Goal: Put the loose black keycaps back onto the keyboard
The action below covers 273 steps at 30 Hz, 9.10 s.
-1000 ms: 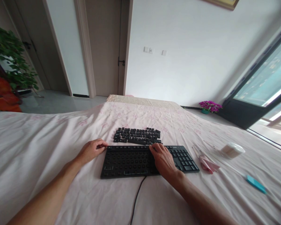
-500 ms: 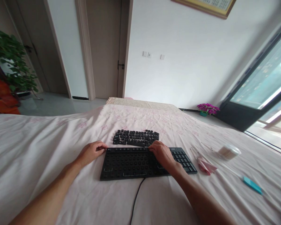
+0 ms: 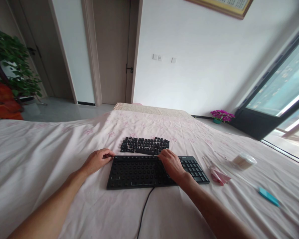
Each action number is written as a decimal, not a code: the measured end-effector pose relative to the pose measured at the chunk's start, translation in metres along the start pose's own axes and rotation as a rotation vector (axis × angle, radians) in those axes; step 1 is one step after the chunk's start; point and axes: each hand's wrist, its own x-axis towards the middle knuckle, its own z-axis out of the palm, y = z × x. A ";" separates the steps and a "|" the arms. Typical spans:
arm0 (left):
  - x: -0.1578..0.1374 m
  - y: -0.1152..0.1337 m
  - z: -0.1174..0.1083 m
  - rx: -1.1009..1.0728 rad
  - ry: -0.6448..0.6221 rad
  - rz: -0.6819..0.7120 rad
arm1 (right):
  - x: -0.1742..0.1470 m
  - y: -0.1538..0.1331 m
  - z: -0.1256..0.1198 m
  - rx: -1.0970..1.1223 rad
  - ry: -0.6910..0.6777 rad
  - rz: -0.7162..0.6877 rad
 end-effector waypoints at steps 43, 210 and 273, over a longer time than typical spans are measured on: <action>0.001 -0.005 0.003 0.058 -0.004 0.025 | -0.004 0.010 0.008 0.108 0.042 -0.001; -0.013 0.053 0.022 0.281 0.186 -0.274 | -0.006 0.036 0.017 0.324 0.093 0.142; -0.013 0.046 0.024 0.284 0.178 -0.232 | -0.010 0.014 -0.004 -0.144 -0.079 -0.015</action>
